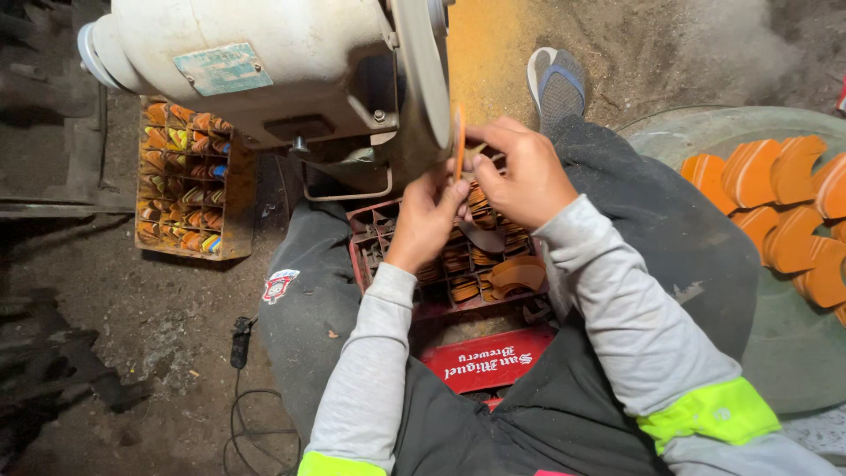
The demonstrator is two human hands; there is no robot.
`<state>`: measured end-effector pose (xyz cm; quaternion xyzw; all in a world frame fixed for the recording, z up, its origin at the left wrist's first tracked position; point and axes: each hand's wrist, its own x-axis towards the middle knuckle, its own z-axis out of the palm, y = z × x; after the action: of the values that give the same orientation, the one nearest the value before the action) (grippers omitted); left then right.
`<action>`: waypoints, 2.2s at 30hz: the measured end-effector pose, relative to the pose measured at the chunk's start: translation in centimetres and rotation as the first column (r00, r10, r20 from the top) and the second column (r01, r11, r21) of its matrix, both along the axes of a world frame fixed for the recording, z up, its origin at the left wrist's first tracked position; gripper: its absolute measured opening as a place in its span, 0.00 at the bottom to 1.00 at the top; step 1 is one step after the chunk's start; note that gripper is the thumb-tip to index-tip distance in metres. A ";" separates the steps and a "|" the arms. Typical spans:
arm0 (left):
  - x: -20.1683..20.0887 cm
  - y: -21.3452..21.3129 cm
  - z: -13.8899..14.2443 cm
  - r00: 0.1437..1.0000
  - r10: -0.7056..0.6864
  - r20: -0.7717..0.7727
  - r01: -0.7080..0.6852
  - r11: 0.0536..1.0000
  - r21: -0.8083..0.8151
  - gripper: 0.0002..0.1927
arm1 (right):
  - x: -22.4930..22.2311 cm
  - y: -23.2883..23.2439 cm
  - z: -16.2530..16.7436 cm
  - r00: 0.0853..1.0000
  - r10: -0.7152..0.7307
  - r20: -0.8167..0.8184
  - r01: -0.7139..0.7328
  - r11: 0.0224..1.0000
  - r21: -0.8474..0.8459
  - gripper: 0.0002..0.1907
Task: The person repeatedly picks up orange shoe sole pieces from a crate, presses them against a rotating grinding wheel to smooth the edges, and places the finished pieces onto a nearby round surface.
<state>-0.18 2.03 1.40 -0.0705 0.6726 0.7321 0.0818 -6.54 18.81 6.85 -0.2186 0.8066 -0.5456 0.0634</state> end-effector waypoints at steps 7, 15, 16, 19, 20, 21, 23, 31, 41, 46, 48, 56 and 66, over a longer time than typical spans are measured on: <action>-0.8 -0.4 0.2 0.999 0.037 0.008 -0.038 0.984 0.175 0.15 | -0.2 -1.7 -0.4 0.945 -0.023 -0.325 0.026 1.000 0.004 0.24; 2.3 0.3 0.4 0.995 0.052 -0.081 -0.085 0.869 -0.488 0.18 | 0.0 1.9 0.4 0.980 0.196 0.040 -0.197 0.980 0.032 0.18; 2.2 0.4 0.4 0.997 0.053 -0.057 -0.069 0.941 -0.333 0.19 | 0.0 2.0 0.4 0.979 0.169 0.117 -0.173 0.985 0.024 0.17; 0.7 0.4 0.4 0.999 0.044 0.015 -0.045 0.997 0.070 0.18 | 0.0 1.0 0.1 0.993 0.098 -0.071 -0.095 0.994 0.054 0.20; 0.2 0.1 0.5 0.999 0.041 0.032 -0.045 0.991 0.129 0.17 | 0.0 0.4 -0.1 0.993 0.080 -0.087 -0.079 0.997 0.018 0.21; -0.2 -0.2 0.6 0.998 0.035 0.050 -0.044 0.981 0.187 0.16 | -0.2 -0.3 -0.4 0.993 0.058 -0.100 -0.060 0.998 -0.018 0.22; -1.2 -0.3 0.7 0.998 0.040 0.048 -0.051 0.967 0.249 0.15 | -0.7 -1.0 -0.8 0.989 0.027 -0.148 -0.033 0.999 -0.039 0.24; 0.9 -0.5 0.1 1.000 0.013 0.018 -0.016 0.984 0.177 0.13 | 0.2 0.5 -0.9 0.965 0.137 -0.223 -0.134 0.991 0.030 0.26; 4.1 3.1 1.4 0.972 -0.083 -0.221 -0.086 0.747 -0.660 0.14 | 0.2 2.4 -2.6 0.984 0.179 0.010 -0.176 0.955 0.241 0.20; 3.0 1.3 4.2 0.787 -0.192 -0.586 -0.442 0.487 -0.753 0.28 | -1.5 4.1 -0.7 0.976 0.177 0.125 -0.204 0.942 0.267 0.19; 2.5 1.1 4.2 0.764 -0.247 -0.596 -0.435 0.486 -0.758 0.40 | -1.8 4.3 -0.1 0.959 0.202 0.197 -0.241 0.950 0.198 0.18; 0.1 0.3 2.6 0.999 0.019 0.045 -0.019 1.000 -0.008 0.25 | -1.4 2.1 0.4 0.961 0.136 0.241 -0.069 0.961 -0.267 0.14; -1.5 -0.9 0.5 0.991 0.027 0.133 -0.075 0.926 0.370 0.20 | -1.7 -0.9 -1.3 0.989 0.022 -0.144 -0.033 0.997 -0.075 0.27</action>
<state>-1.71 1.10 1.93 -0.1169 0.5123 0.8428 0.1166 -8.25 17.92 5.51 -0.2707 0.7842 -0.5584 0.0044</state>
